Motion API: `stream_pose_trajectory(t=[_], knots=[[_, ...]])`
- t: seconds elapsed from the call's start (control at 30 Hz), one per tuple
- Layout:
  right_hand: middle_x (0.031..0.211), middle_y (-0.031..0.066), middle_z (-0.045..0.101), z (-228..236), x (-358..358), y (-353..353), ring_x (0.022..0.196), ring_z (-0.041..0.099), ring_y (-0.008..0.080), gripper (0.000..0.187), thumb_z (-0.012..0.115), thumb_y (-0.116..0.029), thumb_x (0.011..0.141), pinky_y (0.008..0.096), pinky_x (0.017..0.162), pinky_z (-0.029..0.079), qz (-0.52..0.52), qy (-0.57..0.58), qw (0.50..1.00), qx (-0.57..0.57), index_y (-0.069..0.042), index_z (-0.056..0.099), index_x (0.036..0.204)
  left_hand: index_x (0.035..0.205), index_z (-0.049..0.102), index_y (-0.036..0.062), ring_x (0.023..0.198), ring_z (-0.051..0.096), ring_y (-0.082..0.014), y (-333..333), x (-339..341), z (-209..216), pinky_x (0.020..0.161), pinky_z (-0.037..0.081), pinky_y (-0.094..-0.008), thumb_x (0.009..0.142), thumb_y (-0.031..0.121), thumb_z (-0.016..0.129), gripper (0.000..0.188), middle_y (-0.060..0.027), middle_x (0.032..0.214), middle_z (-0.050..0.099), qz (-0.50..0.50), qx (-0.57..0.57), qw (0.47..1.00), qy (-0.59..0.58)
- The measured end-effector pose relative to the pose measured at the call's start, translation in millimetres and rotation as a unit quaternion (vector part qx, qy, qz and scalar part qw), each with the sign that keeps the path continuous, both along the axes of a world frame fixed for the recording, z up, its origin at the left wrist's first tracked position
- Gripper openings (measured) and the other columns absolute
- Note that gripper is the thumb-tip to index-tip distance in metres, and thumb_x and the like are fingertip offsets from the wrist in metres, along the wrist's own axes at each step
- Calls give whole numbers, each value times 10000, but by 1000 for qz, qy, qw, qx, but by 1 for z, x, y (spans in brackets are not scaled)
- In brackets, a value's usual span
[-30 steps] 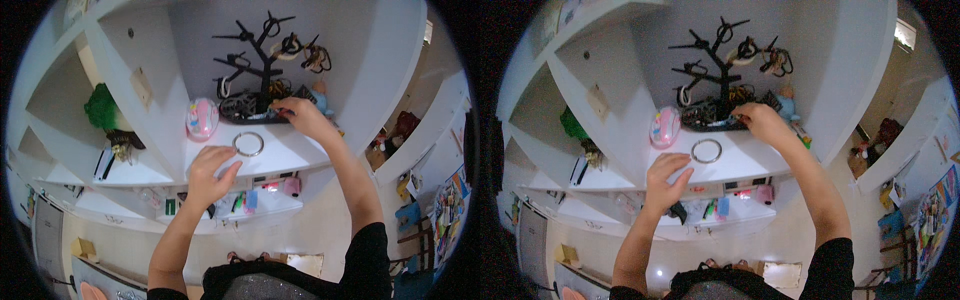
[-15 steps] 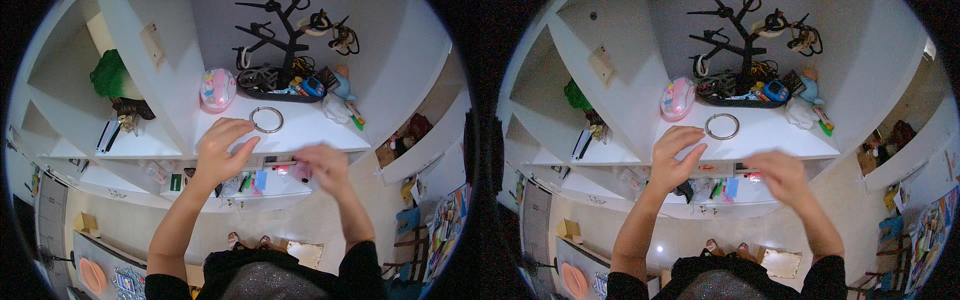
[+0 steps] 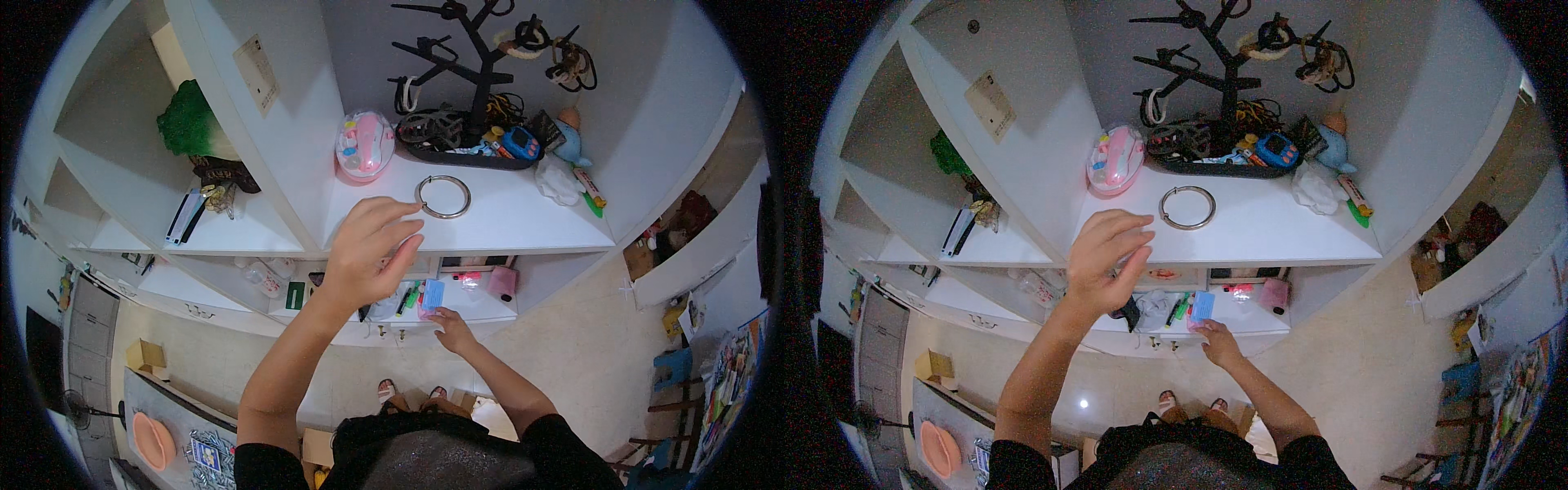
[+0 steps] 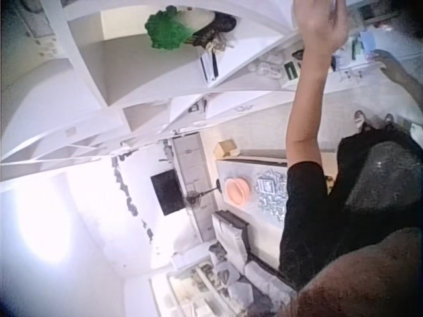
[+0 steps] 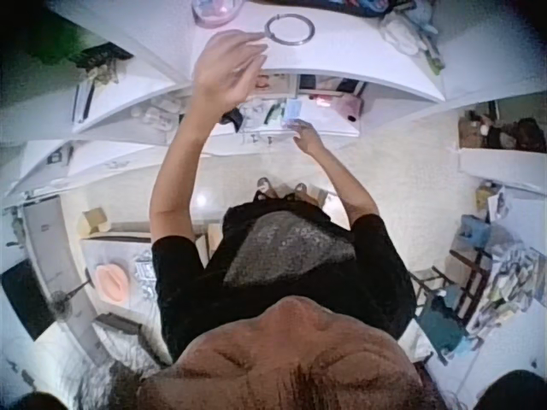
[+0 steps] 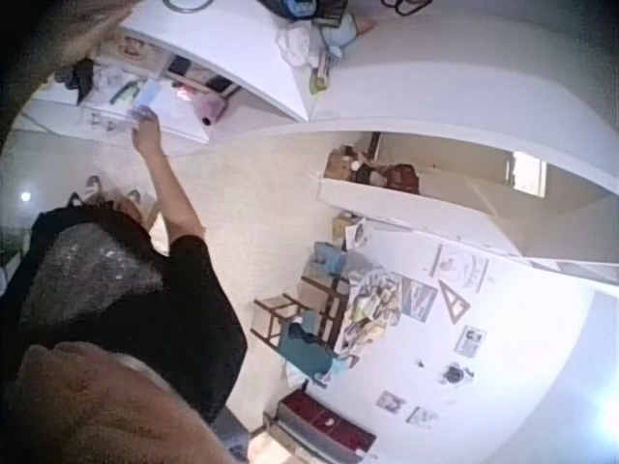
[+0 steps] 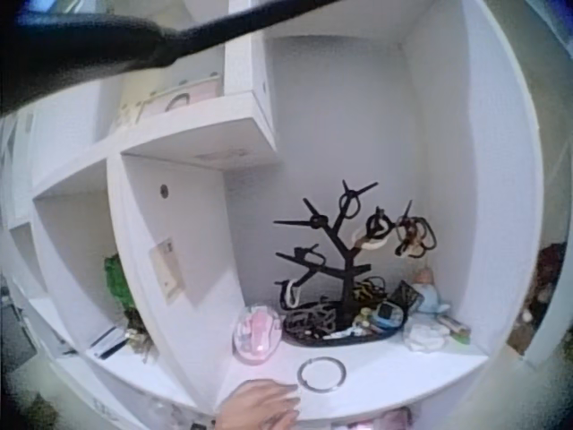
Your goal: The person organizes various small items on a white shelving unit. They pick up a pink toy, a blue toy, a white cloth, a yellow and black toy, and a green toy, placing them on the shelf. They also handle a small box and a silver bracelet, arranging them among other items.
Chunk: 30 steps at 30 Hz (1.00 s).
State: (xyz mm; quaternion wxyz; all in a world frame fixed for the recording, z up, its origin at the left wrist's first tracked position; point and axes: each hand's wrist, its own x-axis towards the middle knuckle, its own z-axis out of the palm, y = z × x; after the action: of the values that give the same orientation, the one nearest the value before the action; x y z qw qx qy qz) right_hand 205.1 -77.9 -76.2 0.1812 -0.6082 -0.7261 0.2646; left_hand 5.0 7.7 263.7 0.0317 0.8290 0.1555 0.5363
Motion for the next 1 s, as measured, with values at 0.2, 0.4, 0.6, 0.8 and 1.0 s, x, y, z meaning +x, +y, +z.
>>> stream_pose_trajectory(t=[0.2,0.4,0.6,0.8,1.0], knots=[[1315,132,421,-26,-16,7,1204,395,312,461,612,-91,711,439,970,357,8,-97,991,90,-124,551,1166,838,625,24,771,596,-268,-44,-40,-28,685,482,-326,656,-33,647,192,-102,884,653,49,16,999,7],[1288,103,445,-25,4,2,1167,428,313,474,624,-48,645,430,916,398,-2,-137,980,142,-103,580,1114,848,635,18,764,598,-258,-82,-120,-131,673,479,-313,699,-44,624,161,-98,876,658,197,-127,972,-29],[1326,133,421,-13,5,9,1201,392,343,437,656,-60,672,407,1009,343,-22,-65,995,71,-107,608,1104,925,654,37,736,604,-161,-127,-194,-240,632,469,-267,812,-2,570,146,-80,868,666,388,-405,814,-149],[1250,154,485,-7,-5,0,1139,451,328,320,636,-23,712,394,976,378,-82,20,990,114,-60,625,1030,971,644,27,712,592,-100,-134,-210,-278,610,469,-232,856,39,557,144,-46,807,649,342,-508,749,-252],[1096,128,592,1,-27,0,1059,516,289,118,653,-59,756,368,937,393,-141,144,975,95,-45,656,874,1023,621,19,591,459,-80,-120,-203,-284,546,405,-220,899,78,517,172,-7,686,536,333,-525,736,-266]])
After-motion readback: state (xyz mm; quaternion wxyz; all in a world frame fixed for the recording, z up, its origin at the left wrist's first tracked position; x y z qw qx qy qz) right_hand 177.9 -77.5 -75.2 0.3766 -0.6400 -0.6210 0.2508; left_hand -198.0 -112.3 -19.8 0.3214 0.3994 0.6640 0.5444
